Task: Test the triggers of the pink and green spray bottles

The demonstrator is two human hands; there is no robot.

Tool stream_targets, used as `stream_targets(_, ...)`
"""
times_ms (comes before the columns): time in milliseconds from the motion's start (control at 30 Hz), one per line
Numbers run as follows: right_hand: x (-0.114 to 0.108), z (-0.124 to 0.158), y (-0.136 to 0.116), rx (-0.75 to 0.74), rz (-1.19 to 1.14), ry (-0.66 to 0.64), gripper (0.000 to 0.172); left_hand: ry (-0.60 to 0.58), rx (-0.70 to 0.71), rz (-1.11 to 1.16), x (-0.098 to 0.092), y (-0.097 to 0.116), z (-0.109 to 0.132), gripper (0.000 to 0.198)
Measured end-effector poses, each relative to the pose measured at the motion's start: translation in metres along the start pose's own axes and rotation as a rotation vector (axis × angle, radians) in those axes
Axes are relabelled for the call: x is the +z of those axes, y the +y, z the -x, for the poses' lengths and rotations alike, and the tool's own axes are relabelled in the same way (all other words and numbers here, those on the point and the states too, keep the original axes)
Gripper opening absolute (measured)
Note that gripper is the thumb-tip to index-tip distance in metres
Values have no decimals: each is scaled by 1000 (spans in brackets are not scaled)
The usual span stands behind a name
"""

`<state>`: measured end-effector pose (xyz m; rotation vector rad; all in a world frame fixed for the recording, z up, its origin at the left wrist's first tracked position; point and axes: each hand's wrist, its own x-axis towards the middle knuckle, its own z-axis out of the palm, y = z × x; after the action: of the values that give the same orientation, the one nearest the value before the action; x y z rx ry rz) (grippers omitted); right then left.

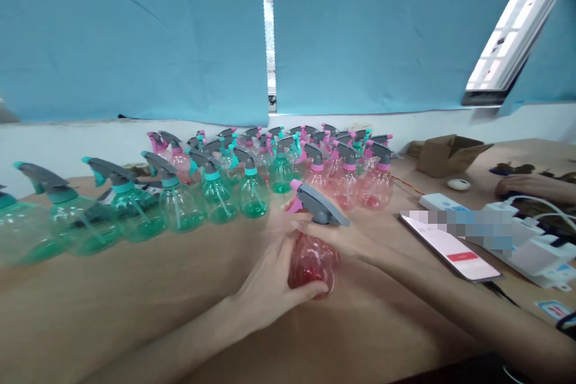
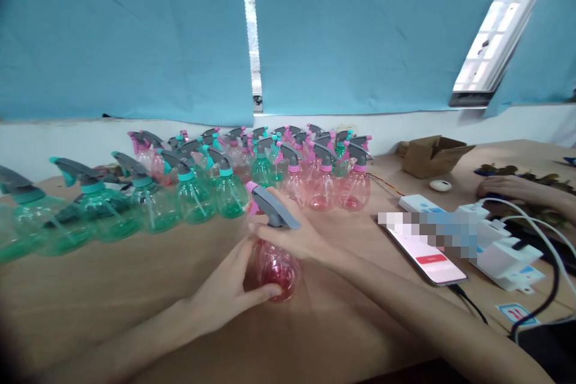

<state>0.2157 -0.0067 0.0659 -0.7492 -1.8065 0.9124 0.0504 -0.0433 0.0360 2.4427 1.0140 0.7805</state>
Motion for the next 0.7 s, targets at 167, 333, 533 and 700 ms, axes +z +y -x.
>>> stream_targets(167,-5,-4,3,81,124,80,13,-81,25,-110,-9,-24,-1,79)
stream_targets(333,-9,-15,9,118,177,152,11,-154,-39,-198,-17,-53,7,65)
stream_targets(533,-13,-34,13,115,215,143,14,-183,-104,-273,-21,-69,8,64)
stream_targets(700,-18,-41,23,90,265,111,6,-239,-89,-310,-17,-73,5,64)
